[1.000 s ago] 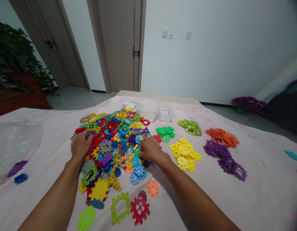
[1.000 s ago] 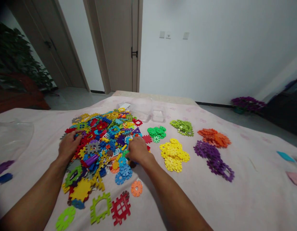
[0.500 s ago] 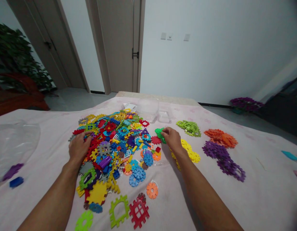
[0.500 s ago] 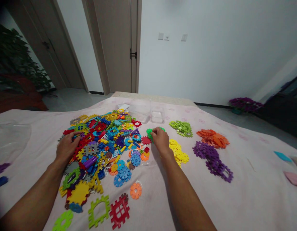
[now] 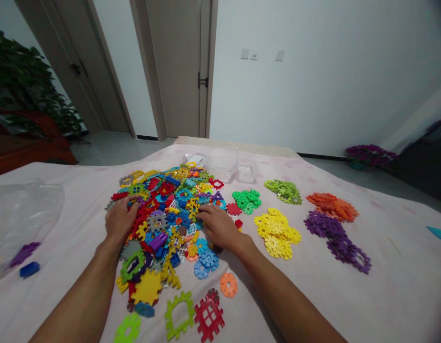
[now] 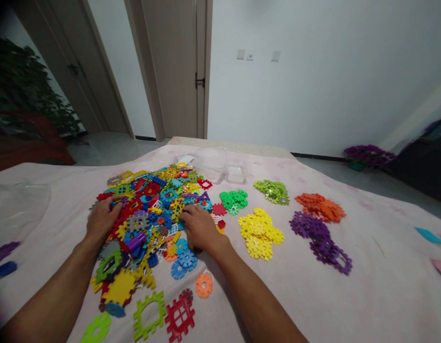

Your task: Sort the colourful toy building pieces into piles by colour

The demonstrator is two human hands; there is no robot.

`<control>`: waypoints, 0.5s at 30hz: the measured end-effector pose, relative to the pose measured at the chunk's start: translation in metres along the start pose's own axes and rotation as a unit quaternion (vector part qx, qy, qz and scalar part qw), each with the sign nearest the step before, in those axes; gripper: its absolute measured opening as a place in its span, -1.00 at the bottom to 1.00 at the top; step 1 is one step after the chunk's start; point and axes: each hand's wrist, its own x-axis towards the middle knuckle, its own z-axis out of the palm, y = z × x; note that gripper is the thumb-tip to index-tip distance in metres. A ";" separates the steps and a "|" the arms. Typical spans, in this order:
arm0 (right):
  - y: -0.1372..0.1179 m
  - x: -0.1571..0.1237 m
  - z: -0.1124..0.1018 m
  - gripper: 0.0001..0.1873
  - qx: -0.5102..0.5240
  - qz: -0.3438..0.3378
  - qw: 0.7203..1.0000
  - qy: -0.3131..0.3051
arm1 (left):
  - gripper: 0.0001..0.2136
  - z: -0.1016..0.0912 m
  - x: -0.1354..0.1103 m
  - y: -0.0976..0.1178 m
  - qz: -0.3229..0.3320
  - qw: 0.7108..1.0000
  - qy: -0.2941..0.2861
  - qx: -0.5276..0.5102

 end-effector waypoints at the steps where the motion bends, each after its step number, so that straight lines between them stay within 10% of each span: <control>1: 0.003 -0.004 -0.002 -0.57 0.000 0.019 1.000 -0.003 | -0.59 0.000 0.000 0.000 0.001 1.000 0.001 0.001; 6: 0.002 -0.008 -0.008 -0.65 0.016 0.082 0.996 0.023 | -0.60 0.001 -0.001 0.000 0.010 1.000 0.011 0.004; 15: -0.049 0.000 0.005 -0.42 0.060 -0.060 0.995 -0.043 | -0.59 0.004 0.001 -0.005 0.017 1.000 0.010 0.005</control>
